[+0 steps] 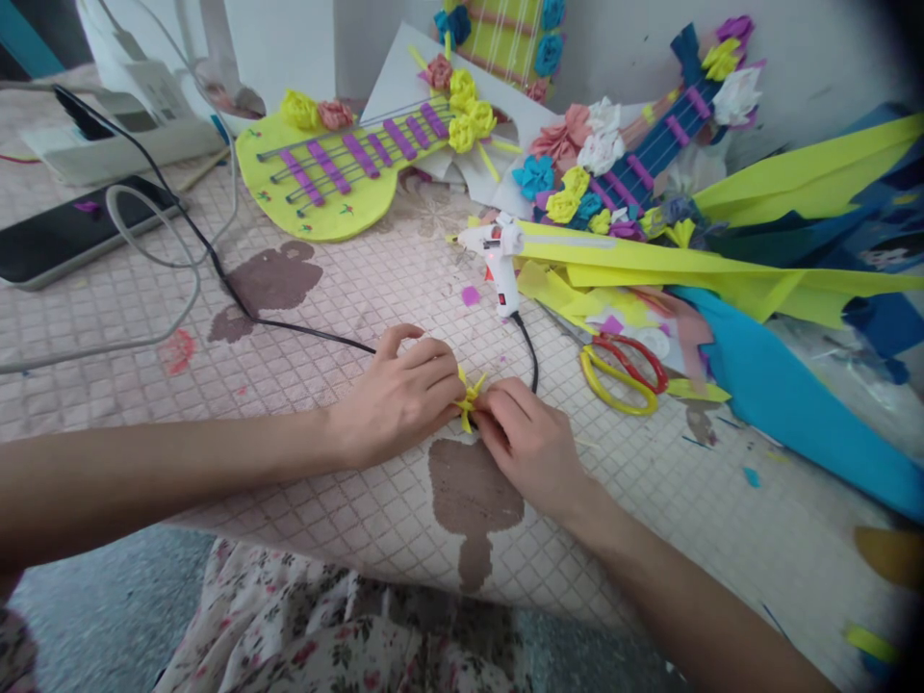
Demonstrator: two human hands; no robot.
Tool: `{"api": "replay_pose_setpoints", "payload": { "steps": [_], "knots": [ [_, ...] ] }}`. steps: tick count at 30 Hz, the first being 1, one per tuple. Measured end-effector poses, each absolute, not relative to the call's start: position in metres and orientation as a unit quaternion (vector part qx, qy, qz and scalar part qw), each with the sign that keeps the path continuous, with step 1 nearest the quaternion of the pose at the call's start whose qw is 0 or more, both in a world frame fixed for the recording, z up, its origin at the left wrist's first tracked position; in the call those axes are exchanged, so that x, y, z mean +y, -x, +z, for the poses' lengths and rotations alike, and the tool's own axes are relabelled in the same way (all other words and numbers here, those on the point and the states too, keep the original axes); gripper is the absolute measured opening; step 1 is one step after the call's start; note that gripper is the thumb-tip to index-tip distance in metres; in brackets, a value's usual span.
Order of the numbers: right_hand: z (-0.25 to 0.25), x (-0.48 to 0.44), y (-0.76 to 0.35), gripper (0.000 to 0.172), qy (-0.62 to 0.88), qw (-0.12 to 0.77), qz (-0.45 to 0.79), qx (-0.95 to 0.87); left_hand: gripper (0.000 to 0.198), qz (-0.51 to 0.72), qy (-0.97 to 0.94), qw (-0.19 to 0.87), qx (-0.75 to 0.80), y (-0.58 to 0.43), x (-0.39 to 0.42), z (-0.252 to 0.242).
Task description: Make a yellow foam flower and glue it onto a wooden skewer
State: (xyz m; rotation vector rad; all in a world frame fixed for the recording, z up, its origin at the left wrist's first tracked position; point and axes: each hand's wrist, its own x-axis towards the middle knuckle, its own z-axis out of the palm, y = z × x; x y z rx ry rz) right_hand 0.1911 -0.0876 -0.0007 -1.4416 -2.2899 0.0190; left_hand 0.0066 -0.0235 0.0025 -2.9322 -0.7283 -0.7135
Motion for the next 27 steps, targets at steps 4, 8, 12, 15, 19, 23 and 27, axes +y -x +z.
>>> {"api": "replay_pose_setpoints", "payload": {
  "steps": [4,8,12,15,19,23,27],
  "knots": [
    [-0.001,-0.087,-0.190,0.020,0.523,0.199,-0.003,-0.829,0.016,-0.224,0.946,0.022,-0.233,-0.007,-0.023,0.003],
    [-0.001,-0.086,-0.190,0.021,0.523,0.189,0.000,-0.831,0.019,-0.223,0.948,0.033,-0.225,-0.008,-0.023,0.004],
    [-0.002,-0.086,-0.191,0.020,0.524,0.202,0.011,-0.828,0.018,-0.211,0.954,0.030,-0.211,-0.008,-0.024,0.002],
    [-0.004,-0.087,-0.192,0.018,0.525,0.221,0.029,-0.821,0.017,-0.210,0.955,0.024,-0.210,-0.007,-0.023,0.001],
    [-0.005,-0.088,-0.194,0.011,0.522,0.252,0.066,-0.812,0.017,-0.234,0.946,0.012,-0.222,-0.005,-0.022,0.002],
    [0.000,-0.089,-0.198,0.007,0.526,0.263,0.085,-0.805,0.015,-0.237,0.945,-0.013,-0.225,-0.003,-0.023,0.004],
    [0.007,-0.087,-0.206,0.006,0.516,0.230,0.108,-0.818,0.013,-0.248,0.941,-0.021,-0.229,-0.002,-0.023,0.004]
  ]
}}
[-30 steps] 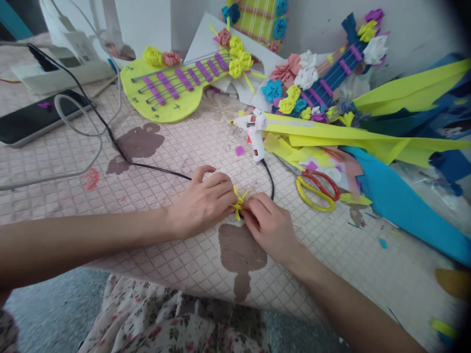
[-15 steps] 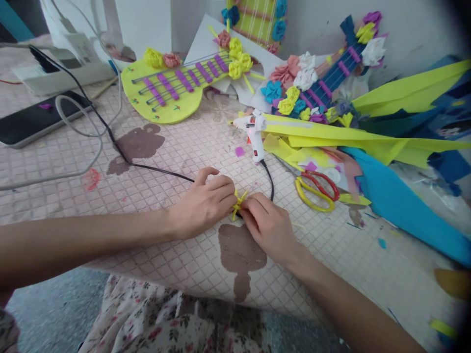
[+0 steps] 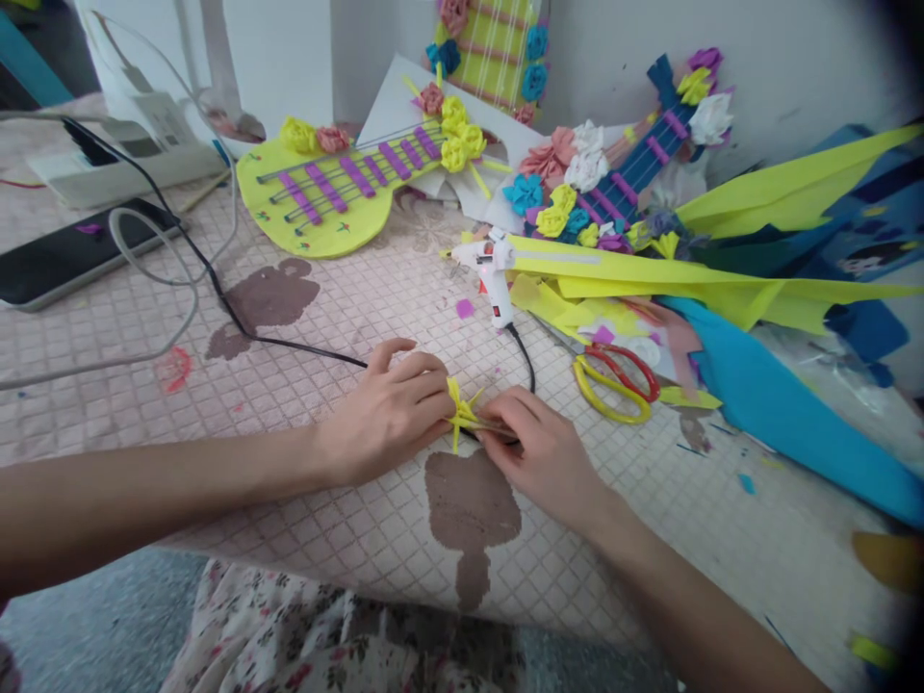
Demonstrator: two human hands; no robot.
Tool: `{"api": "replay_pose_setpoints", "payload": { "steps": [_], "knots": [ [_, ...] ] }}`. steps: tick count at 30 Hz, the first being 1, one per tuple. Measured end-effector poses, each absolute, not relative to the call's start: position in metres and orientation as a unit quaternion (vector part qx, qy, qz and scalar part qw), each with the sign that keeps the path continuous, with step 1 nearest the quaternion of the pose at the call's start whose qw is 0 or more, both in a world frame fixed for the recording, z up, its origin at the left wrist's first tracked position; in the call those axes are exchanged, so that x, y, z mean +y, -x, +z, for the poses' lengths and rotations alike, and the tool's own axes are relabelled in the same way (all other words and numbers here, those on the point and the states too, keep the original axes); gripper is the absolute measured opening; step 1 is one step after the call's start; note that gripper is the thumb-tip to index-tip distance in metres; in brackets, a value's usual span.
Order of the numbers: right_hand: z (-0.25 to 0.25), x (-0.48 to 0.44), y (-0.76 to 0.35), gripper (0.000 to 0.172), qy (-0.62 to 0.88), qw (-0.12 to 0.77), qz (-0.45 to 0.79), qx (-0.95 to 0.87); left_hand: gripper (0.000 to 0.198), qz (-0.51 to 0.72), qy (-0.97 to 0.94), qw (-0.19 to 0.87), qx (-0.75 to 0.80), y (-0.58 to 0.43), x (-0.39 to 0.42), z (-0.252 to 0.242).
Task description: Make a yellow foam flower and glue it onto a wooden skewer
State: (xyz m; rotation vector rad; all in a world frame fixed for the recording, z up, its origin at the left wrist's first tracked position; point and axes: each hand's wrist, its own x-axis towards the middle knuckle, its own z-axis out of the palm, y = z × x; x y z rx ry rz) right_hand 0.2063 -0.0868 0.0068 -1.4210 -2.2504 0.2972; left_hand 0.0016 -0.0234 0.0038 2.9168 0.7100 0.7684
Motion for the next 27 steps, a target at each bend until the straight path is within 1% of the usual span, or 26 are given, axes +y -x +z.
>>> {"api": "replay_pose_setpoints", "payload": {
  "steps": [3,9,14,16,18,22,27],
  "knots": [
    [0.013,-0.084,-0.213,0.006,0.499,0.196,0.095,-0.839,0.013,0.248,-0.941,0.021,0.230,-0.002,-0.023,0.003],
    [0.028,-0.083,-0.222,0.014,0.490,0.119,0.081,-0.860,0.015,0.240,-0.943,0.025,0.230,-0.002,-0.022,0.006],
    [0.048,-0.082,-0.248,0.015,0.488,0.070,0.136,-0.859,0.015,0.253,-0.939,0.036,0.229,-0.003,-0.021,0.005],
    [0.053,-0.079,-0.266,0.013,0.505,0.080,0.175,-0.841,0.013,0.263,-0.935,0.040,0.233,-0.003,-0.021,0.005],
    [0.051,-0.074,-0.285,0.011,0.545,0.114,0.167,-0.813,0.012,0.272,-0.932,0.041,0.237,-0.002,-0.020,0.005],
    [0.028,-0.064,-0.305,0.008,0.663,0.168,0.079,-0.725,0.011,0.284,-0.927,0.040,0.241,-0.001,-0.019,0.007],
    [0.003,-0.056,-0.302,0.009,0.649,0.193,-0.024,-0.735,0.011,0.307,-0.922,0.021,0.234,0.001,-0.014,0.008]
  ]
}}
